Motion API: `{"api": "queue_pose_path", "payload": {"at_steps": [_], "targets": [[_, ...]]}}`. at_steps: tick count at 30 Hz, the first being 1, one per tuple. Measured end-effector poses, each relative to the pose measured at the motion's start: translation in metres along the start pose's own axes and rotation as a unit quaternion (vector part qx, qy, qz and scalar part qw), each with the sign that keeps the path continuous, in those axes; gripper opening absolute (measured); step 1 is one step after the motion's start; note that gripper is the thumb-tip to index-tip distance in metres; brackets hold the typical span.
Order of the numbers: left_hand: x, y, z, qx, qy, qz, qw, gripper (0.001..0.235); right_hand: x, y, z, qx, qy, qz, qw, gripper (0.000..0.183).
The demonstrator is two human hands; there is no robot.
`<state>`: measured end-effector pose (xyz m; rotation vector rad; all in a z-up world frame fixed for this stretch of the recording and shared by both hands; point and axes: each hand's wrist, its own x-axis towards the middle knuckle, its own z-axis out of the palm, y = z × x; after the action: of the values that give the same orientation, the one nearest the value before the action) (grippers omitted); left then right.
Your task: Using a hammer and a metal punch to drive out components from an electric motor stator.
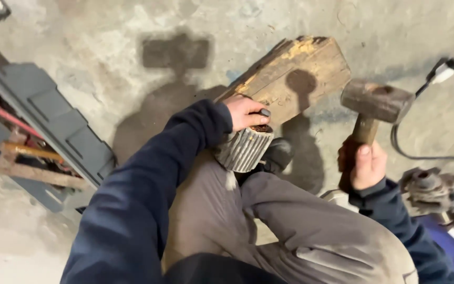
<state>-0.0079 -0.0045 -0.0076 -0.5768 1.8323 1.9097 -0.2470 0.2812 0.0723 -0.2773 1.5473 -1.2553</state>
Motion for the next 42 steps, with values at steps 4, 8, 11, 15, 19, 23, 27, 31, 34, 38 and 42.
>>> {"api": "queue_pose_path", "payload": {"at_steps": [4,8,11,15,19,23,27,31,34,38,42], "targets": [[0.001,0.003,-0.007,0.022,0.009,-0.021,0.999,0.031,0.018,0.04,-0.015,-0.058,0.067,0.022,0.996,0.049],[0.003,0.022,-0.036,-0.191,0.113,0.0,0.975,0.026,0.015,0.104,-0.032,-0.06,0.168,0.098,0.979,0.047],[0.002,0.041,-0.056,-0.222,0.139,0.058,0.963,0.022,0.003,0.145,-0.059,0.01,0.222,0.144,0.964,0.044],[-0.003,0.047,-0.062,-0.179,0.131,0.006,0.975,0.02,-0.001,0.153,-0.074,0.018,0.258,0.204,0.944,0.044],[0.002,0.032,-0.058,-0.156,0.131,-0.026,0.979,0.019,-0.006,0.138,-0.083,-0.128,0.247,0.205,0.938,0.044],[0.005,0.017,-0.055,-0.178,0.127,-0.03,0.975,0.017,-0.006,0.12,-0.095,-0.213,0.218,0.232,0.924,0.041],[0.014,0.014,-0.057,-0.178,0.093,-0.048,0.978,0.015,-0.01,0.112,-0.103,-0.223,0.203,0.242,0.922,0.043],[0.02,0.019,-0.057,-0.157,0.056,-0.04,0.985,0.015,-0.01,0.111,-0.099,-0.208,0.207,0.239,0.926,0.046],[0.021,0.014,-0.056,-0.136,0.009,-0.013,0.991,0.019,-0.011,0.113,-0.098,-0.186,0.226,0.239,0.926,0.048],[0.018,-0.002,-0.056,-0.168,-0.082,0.043,0.981,0.024,-0.016,0.119,-0.103,-0.187,0.237,0.247,0.921,0.05],[0.008,-0.005,-0.058,-0.192,-0.09,0.083,0.974,0.022,-0.022,0.126,-0.11,-0.18,0.238,0.249,0.922,0.05]]}}
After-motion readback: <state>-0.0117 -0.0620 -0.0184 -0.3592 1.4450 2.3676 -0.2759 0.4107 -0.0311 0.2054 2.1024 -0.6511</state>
